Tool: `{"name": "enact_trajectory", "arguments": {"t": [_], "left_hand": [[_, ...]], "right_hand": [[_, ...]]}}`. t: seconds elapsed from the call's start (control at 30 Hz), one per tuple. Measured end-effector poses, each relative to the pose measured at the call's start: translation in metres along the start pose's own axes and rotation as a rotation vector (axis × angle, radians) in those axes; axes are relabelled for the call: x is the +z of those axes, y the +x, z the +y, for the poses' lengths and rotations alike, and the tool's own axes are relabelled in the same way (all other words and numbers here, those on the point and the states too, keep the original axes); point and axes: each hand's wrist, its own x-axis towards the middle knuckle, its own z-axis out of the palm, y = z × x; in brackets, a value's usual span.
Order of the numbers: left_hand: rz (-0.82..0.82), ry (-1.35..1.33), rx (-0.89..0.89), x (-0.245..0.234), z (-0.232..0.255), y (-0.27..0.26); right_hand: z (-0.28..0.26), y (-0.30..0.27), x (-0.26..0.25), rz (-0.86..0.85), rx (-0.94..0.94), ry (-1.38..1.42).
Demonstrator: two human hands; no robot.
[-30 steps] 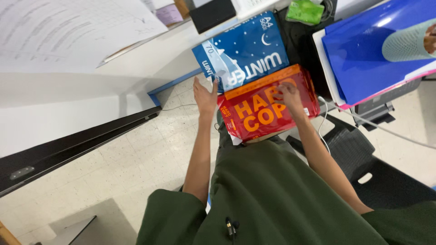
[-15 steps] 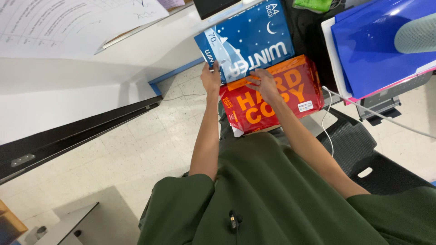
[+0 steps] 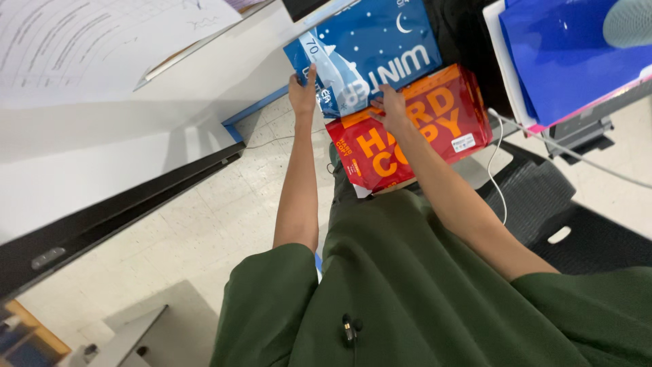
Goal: The person connects a power adapter, gathers several packages of paper and clipboards, and discards a crumbled piece of paper into a trash can.
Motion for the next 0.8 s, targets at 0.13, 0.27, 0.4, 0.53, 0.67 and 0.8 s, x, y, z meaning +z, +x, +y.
{"name": "enact_trajectory", "arguments": {"t": [0.13,0.27,0.4,0.53,0.67,0.8], "left_hand": [[-0.037,-0.135,0.132,0.001,0.007,0.004],[0.027,-0.065,0.272,0.009,0.000,0.014],[0.103,0.018,0.361,0.008,-0.007,0.024],[-0.003,-0.163,0.117,0.004,-0.010,0.025],[0.030,-0.413,0.278,0.001,-0.026,-0.005],[-0.127,-0.387,-0.106,-0.003,-0.066,-0.084]], "right_hand": [[0.005,0.012,0.010,0.072,0.035,-0.059],[0.018,0.019,0.011,0.142,-0.036,-0.056],[0.031,0.032,0.000,0.089,-0.168,-0.095],[0.027,0.020,-0.014,-0.128,-0.324,-0.297],[0.000,-0.022,-0.026,-0.151,-0.718,-1.161],[-0.020,-0.043,-0.020,-0.137,-0.712,-1.890]]}}
